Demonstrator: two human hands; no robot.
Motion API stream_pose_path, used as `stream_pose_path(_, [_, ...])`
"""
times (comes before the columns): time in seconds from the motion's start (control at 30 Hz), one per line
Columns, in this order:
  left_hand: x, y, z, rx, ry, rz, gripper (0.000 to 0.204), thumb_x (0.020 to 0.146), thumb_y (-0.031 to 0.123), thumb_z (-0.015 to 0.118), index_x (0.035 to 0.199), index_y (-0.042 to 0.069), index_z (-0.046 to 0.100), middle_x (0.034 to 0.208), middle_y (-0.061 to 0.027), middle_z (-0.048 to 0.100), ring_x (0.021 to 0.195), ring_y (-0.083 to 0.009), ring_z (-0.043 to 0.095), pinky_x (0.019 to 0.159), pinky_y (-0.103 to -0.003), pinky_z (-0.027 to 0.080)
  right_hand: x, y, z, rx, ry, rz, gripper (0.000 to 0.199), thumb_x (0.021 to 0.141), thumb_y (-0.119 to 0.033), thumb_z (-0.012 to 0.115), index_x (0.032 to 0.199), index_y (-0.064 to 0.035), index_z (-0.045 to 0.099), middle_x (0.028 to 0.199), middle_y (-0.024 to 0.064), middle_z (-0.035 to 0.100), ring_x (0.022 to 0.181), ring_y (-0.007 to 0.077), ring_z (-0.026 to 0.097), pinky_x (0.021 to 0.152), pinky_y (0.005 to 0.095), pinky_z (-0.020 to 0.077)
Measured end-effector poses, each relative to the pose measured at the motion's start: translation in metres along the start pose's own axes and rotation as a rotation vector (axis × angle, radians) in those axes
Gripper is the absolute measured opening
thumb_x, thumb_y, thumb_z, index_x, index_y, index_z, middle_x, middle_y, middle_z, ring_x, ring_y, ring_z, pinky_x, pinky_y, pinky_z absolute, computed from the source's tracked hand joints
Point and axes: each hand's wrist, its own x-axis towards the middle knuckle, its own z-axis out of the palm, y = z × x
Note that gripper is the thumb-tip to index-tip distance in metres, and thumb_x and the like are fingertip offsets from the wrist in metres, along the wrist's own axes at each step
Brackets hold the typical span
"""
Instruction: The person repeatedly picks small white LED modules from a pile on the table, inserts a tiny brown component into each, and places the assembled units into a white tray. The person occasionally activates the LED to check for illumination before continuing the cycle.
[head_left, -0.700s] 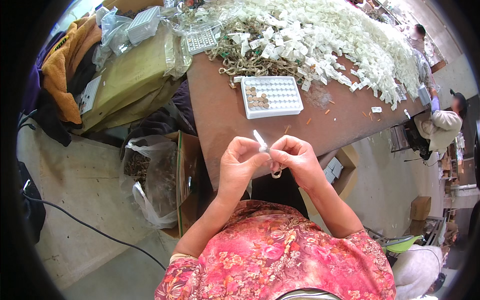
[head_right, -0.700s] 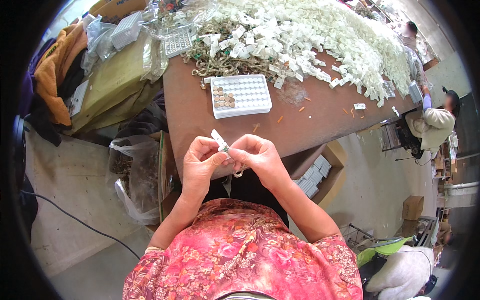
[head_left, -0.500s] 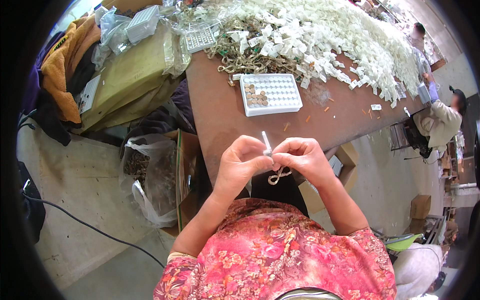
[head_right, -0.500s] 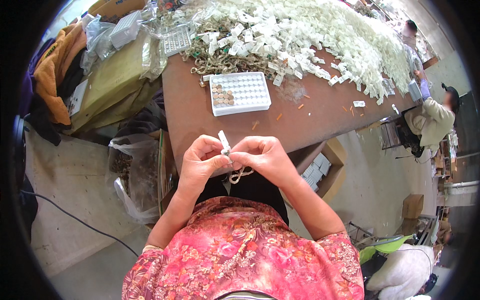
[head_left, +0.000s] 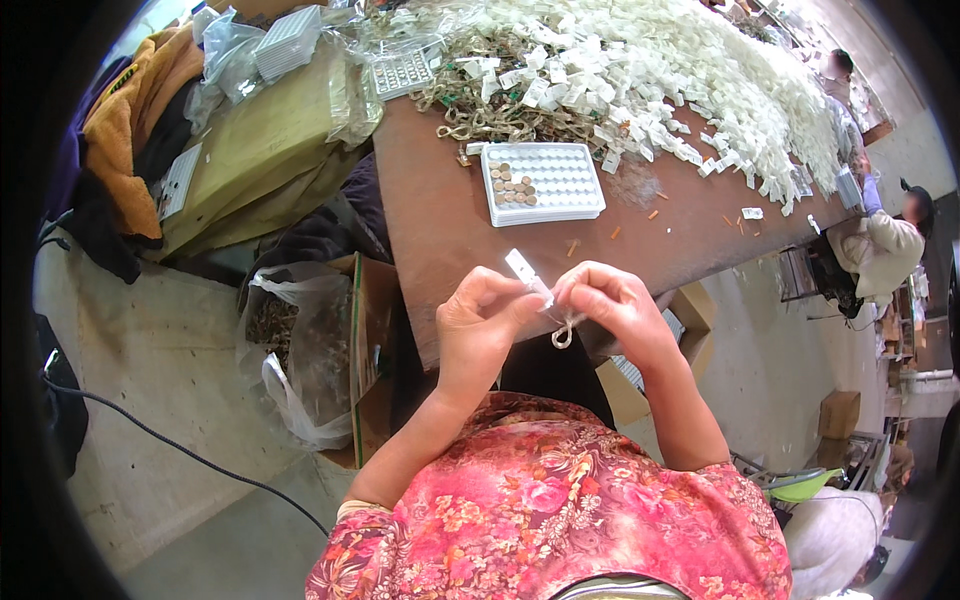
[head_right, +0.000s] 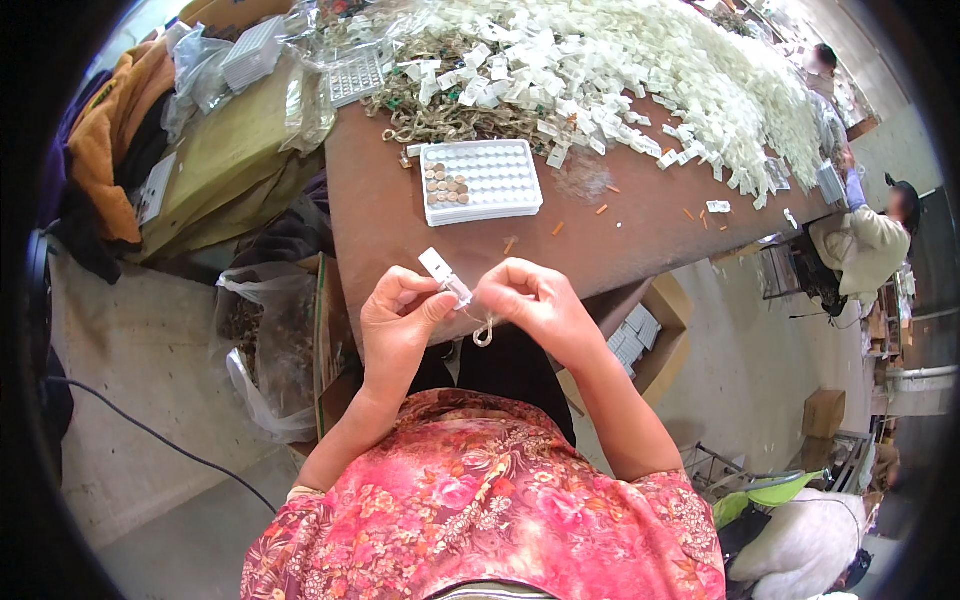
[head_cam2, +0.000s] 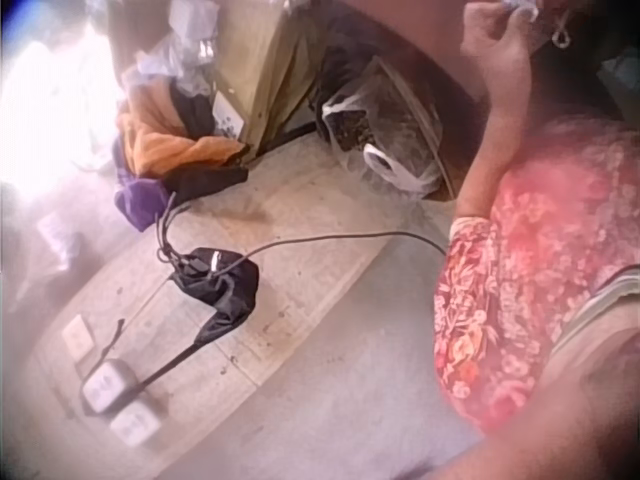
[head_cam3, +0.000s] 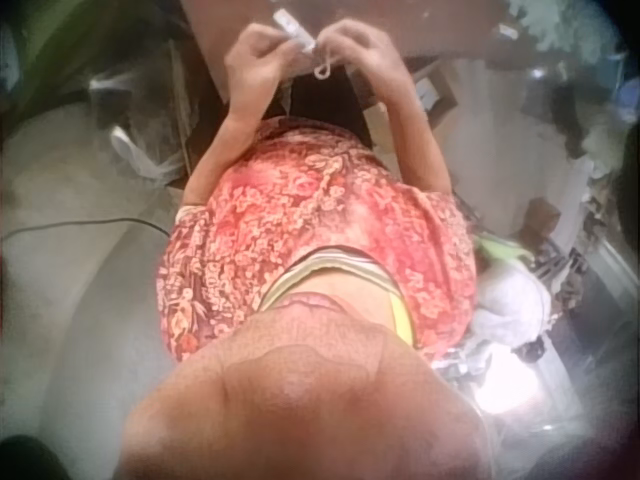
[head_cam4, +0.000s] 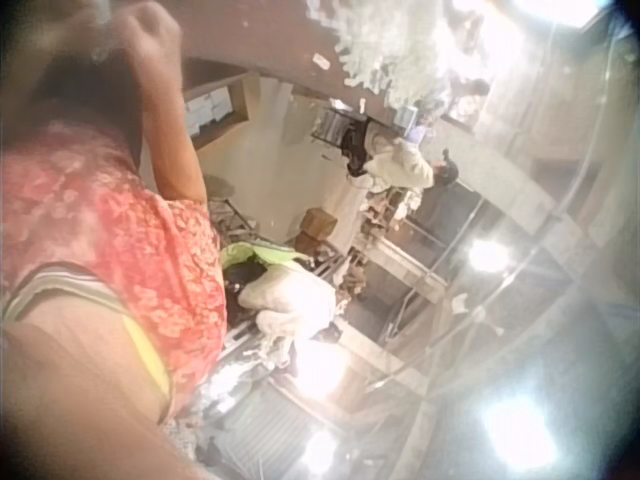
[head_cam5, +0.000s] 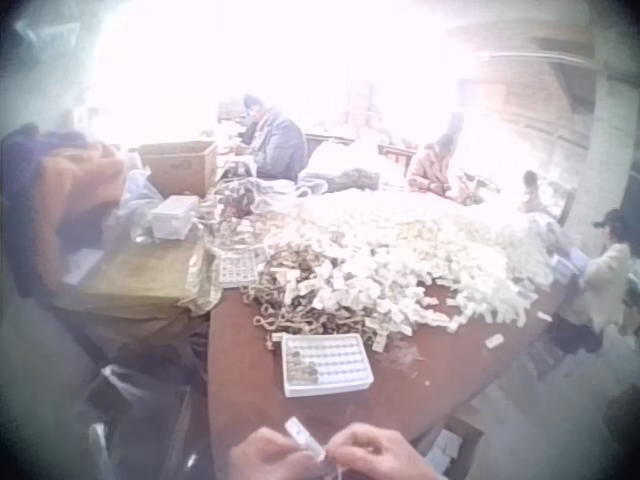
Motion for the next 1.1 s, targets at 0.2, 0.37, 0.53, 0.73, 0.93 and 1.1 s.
stream_pose_path(0.2, [0.001,-0.005,0.002,0.288,0.065,0.263,0.017,0.077,0.001,0.076,0.085,0.002,0.061,0.079,-0.0042,0.067,0.073,-0.0094,0.064,0.066,-0.024,0.052,-0.010,-0.003,0.019,-0.404,0.121,-0.205,0.010,0.082,-0.005,0.069,0.085,0.0026,0.064,0.080,0.0090,0.063,0.075,0.0147,0.060,0.069,0.0283,0.0482])
stream_pose_path(0.37, [0.003,-0.009,0.000,0.423,0.081,0.415,0.020,0.074,0.000,0.077,0.084,0.003,0.061,0.078,-0.0063,0.064,0.070,-0.0143,0.064,0.064,-0.026,0.051,-0.010,-0.003,0.023,-0.501,0.148,-0.245,0.005,0.080,0.000,0.065,0.083,0.0012,0.061,0.076,0.0088,0.063,0.069,0.0171,0.061,0.064,0.0307,0.0492])
stream_pose_path(0.53, [0.003,-0.005,-0.006,0.533,0.011,0.459,0.019,0.080,-0.001,0.074,0.087,0.000,0.056,0.085,-0.0045,0.064,0.078,-0.0087,0.063,0.070,-0.023,0.052,-0.007,-0.006,0.021,-0.680,0.224,-0.389,0.006,0.079,-0.001,0.065,0.084,0.0001,0.061,0.074,0.0095,0.062,0.068,0.0205,0.063,0.064,0.0318,0.0499])
stream_pose_path(0.73, [0.004,-0.005,-0.004,0.398,0.050,0.365,0.018,0.076,0.000,0.075,0.086,0.003,0.060,0.079,-0.0076,0.063,0.070,-0.0169,0.065,0.063,-0.029,0.052,-0.008,-0.006,0.023,-0.528,0.110,-0.266,0.007,0.080,-0.003,0.066,0.083,0.0001,0.061,0.074,0.0104,0.062,0.068,0.0237,0.063,0.065,0.0319,0.0502])
stream_pose_path(0.93, [0.004,-0.006,-0.004,0.504,0.028,0.431,0.019,0.076,0.000,0.075,0.086,0.003,0.059,0.079,-0.0076,0.063,0.070,-0.0173,0.066,0.063,-0.029,0.052,-0.006,-0.001,0.026,-0.791,0.188,-0.450,0.010,0.074,-0.005,0.069,0.079,-0.0031,0.060,0.073,0.0099,0.062,0.069,0.0273,0.062,0.069,0.0353,0.0495])
stream_pose_path(1.1, [0.003,-0.002,-0.007,0.438,-0.004,0.269,0.018,0.078,-0.001,0.073,0.086,0.004,0.057,0.081,-0.0061,0.063,0.070,-0.0135,0.064,0.064,-0.028,0.051,-0.004,-0.003,0.022,-0.871,0.184,-0.520,0.011,0.072,-0.006,0.070,0.076,-0.0055,0.060,0.073,0.0094,0.063,0.069,0.0300,0.061,0.072,0.0385,0.0486])
